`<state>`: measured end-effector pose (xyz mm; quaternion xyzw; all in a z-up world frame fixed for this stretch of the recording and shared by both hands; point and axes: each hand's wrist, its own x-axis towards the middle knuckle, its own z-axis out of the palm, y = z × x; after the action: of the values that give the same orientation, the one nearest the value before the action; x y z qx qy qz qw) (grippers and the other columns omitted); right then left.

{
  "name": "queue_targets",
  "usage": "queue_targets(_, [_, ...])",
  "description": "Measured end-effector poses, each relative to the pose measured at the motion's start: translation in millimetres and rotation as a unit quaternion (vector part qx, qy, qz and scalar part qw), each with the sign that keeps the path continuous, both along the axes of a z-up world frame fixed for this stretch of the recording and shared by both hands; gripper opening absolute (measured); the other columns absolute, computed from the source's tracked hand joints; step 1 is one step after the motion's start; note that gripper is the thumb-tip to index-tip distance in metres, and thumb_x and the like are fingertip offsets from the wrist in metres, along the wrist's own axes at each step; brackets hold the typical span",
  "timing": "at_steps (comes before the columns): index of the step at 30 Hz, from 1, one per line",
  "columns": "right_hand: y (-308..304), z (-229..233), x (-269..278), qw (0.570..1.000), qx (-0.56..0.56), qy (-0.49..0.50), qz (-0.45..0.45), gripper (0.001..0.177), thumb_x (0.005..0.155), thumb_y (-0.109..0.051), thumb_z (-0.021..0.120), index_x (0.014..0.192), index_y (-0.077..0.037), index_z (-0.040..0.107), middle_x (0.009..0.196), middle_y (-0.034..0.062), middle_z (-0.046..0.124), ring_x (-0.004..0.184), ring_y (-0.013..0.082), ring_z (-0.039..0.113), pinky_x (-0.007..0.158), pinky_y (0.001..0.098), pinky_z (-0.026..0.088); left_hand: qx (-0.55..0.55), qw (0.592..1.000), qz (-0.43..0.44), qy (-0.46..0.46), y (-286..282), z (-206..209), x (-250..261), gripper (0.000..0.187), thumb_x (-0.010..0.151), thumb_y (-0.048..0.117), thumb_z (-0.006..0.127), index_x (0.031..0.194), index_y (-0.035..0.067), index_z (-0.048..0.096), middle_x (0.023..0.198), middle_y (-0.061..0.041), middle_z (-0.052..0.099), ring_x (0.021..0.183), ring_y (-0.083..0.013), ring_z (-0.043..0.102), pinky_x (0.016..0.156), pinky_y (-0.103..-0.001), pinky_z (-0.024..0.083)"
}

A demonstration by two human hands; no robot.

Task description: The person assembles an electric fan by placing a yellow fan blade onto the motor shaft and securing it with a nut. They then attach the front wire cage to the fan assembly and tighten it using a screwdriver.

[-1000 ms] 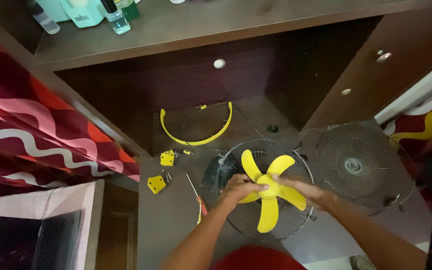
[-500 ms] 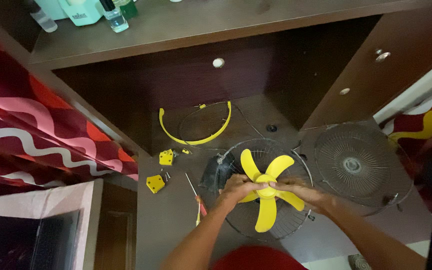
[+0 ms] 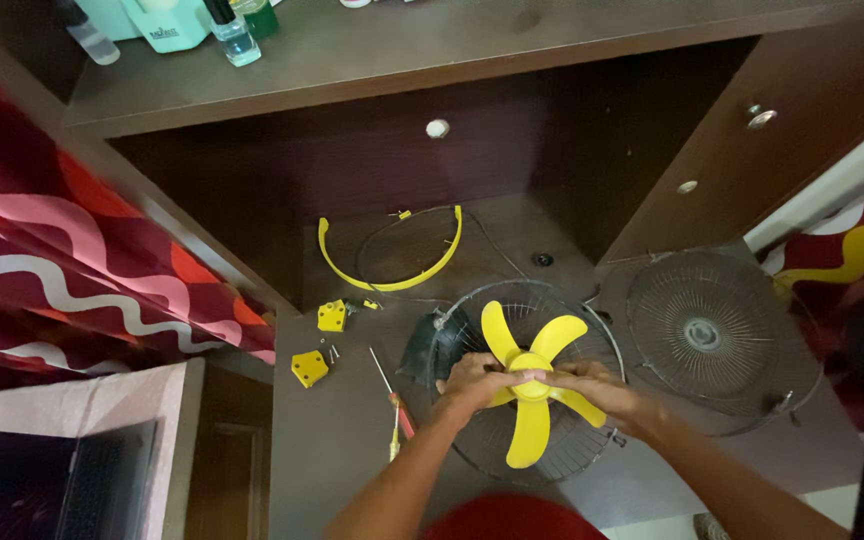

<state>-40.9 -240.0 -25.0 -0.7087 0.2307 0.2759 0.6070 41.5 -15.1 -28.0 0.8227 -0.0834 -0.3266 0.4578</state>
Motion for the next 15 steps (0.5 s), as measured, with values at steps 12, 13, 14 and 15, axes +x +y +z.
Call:
queue_targets(12, [-0.4, -5.3, 5.9, 0.999, -0.031, 0.012, -0.001, 0.082, 0.076, -0.054, 0.077, 0.133, 0.004, 0.067, 0.111, 0.0189, 0.078, 0.103, 0.0245, 0.074, 0.09, 0.0366, 0.058, -0.038, 0.997, 0.018, 0.063, -1.7, -4.7, 4.8, 0.068, 0.06, 0.056, 0.087, 0.105, 0.005, 0.079, 0.097, -0.008, 0.079, 0.089, -0.0203, 0.075, 0.085, -0.036, 0.057])
queue_targets(13, [-1.9, -6.5, 6.2, 1.0, -0.017, 0.007, 0.001, 0.082, 0.076, -0.054, 0.077, 0.132, 0.004, 0.067, 0.112, 0.0187, 0.077, 0.103, 0.0246, 0.073, 0.09, 0.0367, 0.057, -0.02, 0.998, 0.011, 0.053, -1.2, -5.0, 5.4, 0.068, 0.061, 0.057, 0.087, 0.104, 0.005, 0.079, 0.097, -0.008, 0.079, 0.089, -0.0199, 0.074, 0.084, -0.035, 0.055])
queue_targets(14, [-3.5, -7.8, 6.0, 1.0, -0.004, 0.002, 0.002, 0.082, 0.076, -0.053, 0.078, 0.132, 0.005, 0.067, 0.112, 0.0185, 0.077, 0.104, 0.0247, 0.073, 0.09, 0.0368, 0.056, -0.003, 0.999, 0.003, 0.044, -0.8, -5.3, 5.6, 0.068, 0.063, 0.058, 0.088, 0.104, 0.004, 0.08, 0.097, -0.008, 0.079, 0.088, -0.0195, 0.073, 0.084, -0.033, 0.053])
queue_targets(15, [-4.6, -9.3, 6.0, 1.0, 0.009, -0.002, 0.004, 0.082, 0.076, -0.053, 0.078, 0.132, 0.006, 0.067, 0.113, 0.0183, 0.076, 0.104, 0.0247, 0.072, 0.09, 0.0369, 0.056, 0.015, 0.999, -0.004, 0.034, -0.7, -5.5, 5.7, 0.069, 0.064, 0.059, 0.088, 0.104, 0.004, 0.08, 0.097, -0.009, 0.079, 0.088, -0.0191, 0.072, 0.083, -0.032, 0.05])
